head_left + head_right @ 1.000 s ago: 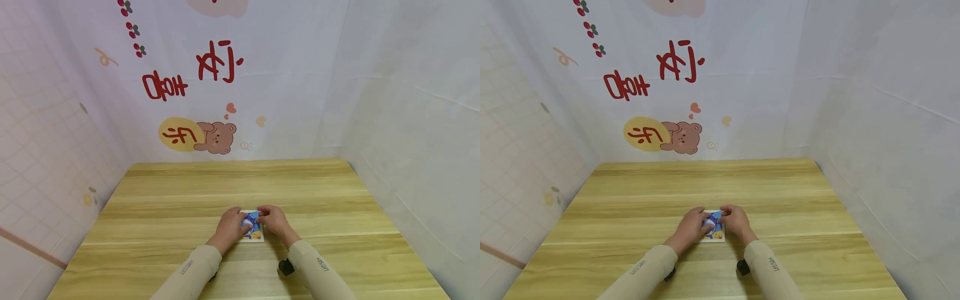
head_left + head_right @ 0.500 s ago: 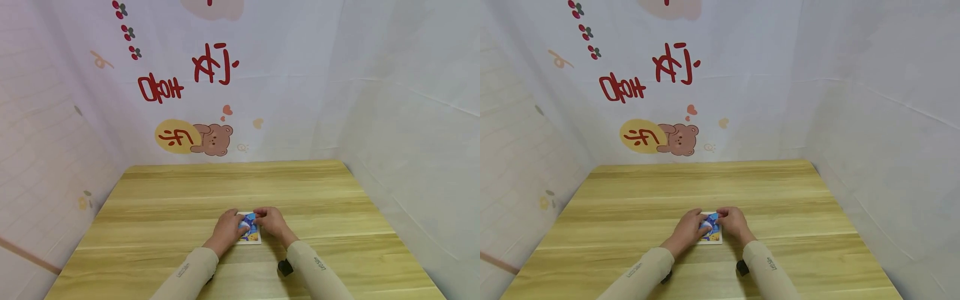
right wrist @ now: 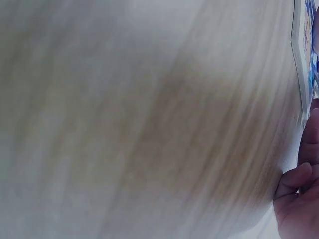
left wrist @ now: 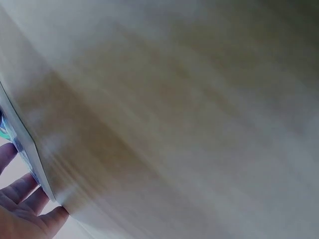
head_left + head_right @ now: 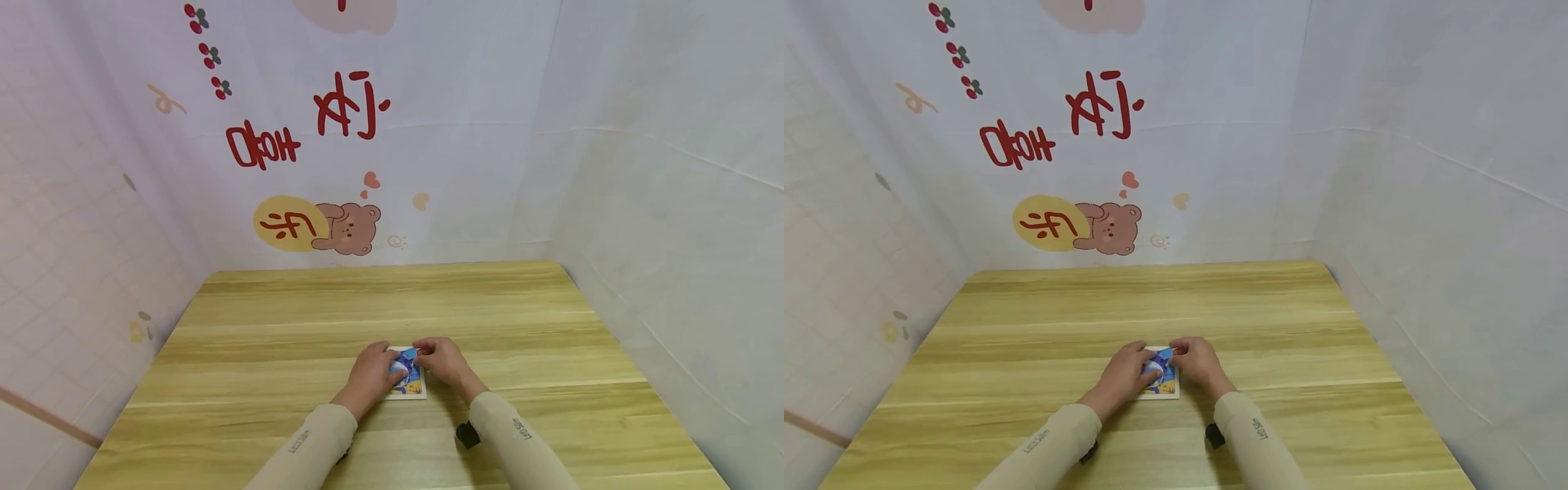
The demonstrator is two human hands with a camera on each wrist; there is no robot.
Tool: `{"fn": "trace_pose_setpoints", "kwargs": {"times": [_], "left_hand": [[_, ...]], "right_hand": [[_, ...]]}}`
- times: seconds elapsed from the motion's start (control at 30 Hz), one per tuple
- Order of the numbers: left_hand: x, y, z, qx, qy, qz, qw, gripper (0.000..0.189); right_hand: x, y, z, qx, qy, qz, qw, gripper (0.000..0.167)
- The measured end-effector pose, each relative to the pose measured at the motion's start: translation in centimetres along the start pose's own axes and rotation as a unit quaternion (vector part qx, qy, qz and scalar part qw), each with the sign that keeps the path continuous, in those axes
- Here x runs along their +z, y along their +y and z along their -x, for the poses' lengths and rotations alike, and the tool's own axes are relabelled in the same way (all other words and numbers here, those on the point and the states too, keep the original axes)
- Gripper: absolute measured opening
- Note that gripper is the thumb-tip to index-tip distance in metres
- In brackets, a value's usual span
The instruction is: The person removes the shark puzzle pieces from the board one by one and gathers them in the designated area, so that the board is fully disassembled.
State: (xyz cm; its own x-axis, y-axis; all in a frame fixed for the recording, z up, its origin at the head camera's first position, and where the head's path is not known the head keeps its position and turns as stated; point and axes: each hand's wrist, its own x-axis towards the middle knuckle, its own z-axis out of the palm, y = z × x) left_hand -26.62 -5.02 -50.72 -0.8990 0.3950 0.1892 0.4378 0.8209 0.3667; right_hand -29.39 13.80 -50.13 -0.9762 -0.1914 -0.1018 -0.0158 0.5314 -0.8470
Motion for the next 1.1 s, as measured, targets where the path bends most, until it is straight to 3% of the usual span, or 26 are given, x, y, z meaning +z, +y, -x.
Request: {"fn": "trace_pose_setpoints", "kwargs": {"times": [0.37, 0.67, 0.87, 1.1], "left_hand": [[0.1, -0.1, 0.1, -0.007, 0.003, 0.002, 1.0, 0.04], [0.4, 0.0, 0.1, -0.011, -0.005, -0.002, 0.9999, 0.041], [0.4, 0.0, 0.1, -0.014, -0.007, 0.003, 0.9999, 0.041], [0.3, 0.1, 0.0, -0.014, -0.007, 0.003, 0.9999, 0.041]], "right_hand": [[-0.2, 0.2, -0.2, -0.029, -0.015, 0.01, 0.9994, 0.026], [-0.1, 0.0, 0.3, -0.012, -0.005, 0.001, 0.9999, 0.026], [-2.6, 1.3, 0.7, 0.016, 0.008, -0.034, 0.9992, 0.026], [-8.0, 4.7, 2.0, 0.035, 0.02, -0.047, 0.9981, 0.03]]}}
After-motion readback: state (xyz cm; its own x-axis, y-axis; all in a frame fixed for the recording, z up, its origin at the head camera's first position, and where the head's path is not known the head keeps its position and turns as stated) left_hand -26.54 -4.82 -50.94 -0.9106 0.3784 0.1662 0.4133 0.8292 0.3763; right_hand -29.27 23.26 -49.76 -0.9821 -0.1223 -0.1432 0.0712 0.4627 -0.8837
